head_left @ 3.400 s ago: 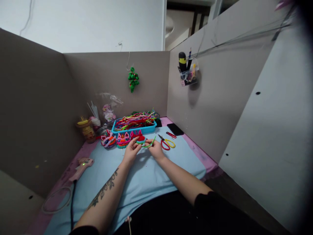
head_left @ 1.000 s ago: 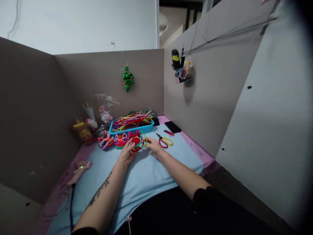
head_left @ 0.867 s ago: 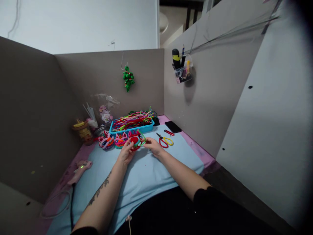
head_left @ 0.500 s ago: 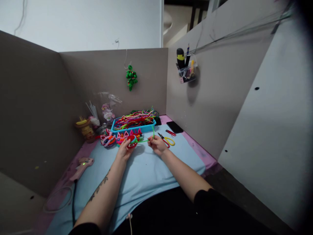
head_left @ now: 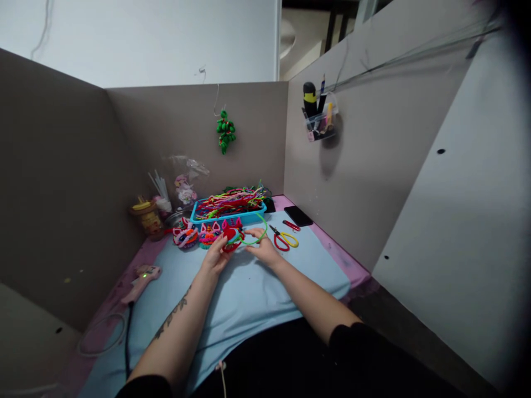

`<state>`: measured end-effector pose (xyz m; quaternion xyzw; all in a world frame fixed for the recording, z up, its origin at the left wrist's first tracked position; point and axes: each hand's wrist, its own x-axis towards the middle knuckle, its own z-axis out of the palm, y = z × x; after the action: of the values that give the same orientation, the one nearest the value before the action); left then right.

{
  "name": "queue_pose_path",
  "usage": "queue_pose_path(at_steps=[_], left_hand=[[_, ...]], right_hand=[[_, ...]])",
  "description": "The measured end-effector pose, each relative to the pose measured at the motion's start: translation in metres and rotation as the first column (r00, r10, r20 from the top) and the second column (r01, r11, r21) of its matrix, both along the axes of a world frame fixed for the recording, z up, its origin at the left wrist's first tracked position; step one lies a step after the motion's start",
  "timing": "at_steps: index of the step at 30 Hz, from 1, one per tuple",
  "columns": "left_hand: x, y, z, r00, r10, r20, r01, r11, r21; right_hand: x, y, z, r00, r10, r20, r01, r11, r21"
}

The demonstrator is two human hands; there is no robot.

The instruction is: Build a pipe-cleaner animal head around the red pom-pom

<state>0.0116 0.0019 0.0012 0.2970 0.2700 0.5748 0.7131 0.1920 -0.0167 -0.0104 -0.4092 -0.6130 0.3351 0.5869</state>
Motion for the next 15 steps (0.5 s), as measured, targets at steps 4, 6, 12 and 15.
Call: queue_pose_path(at_steps=[4,6,12,15], left_hand=[[0.007,-0.005,-0.001,0.998,-0.050,-0.027,0.050,0.999,0.008],[0.010,-0.007,-0.001,0.997,-0.072,-0.036,0.072,0.997,0.005],[0.011,-0.014,-0.001,0.991,-0.119,-0.066,0.121,0.992,0.025],[0.010,-0.015,0.000,0.987,-0.133,-0.095,0.139,0.988,0.065]], right_hand=[[-0.008,-0.005,-0.001,0.993,-0.100,0.068,0.091,0.989,0.115],[-0.008,-0.006,-0.001,0.990,-0.124,0.063,0.117,0.987,0.112],[-0.006,-0.001,-0.006,0.993,-0.015,-0.115,0.007,0.997,-0.073],[-0.008,0.003,-0.008,0.947,0.066,-0.314,-0.126,0.976,-0.175]])
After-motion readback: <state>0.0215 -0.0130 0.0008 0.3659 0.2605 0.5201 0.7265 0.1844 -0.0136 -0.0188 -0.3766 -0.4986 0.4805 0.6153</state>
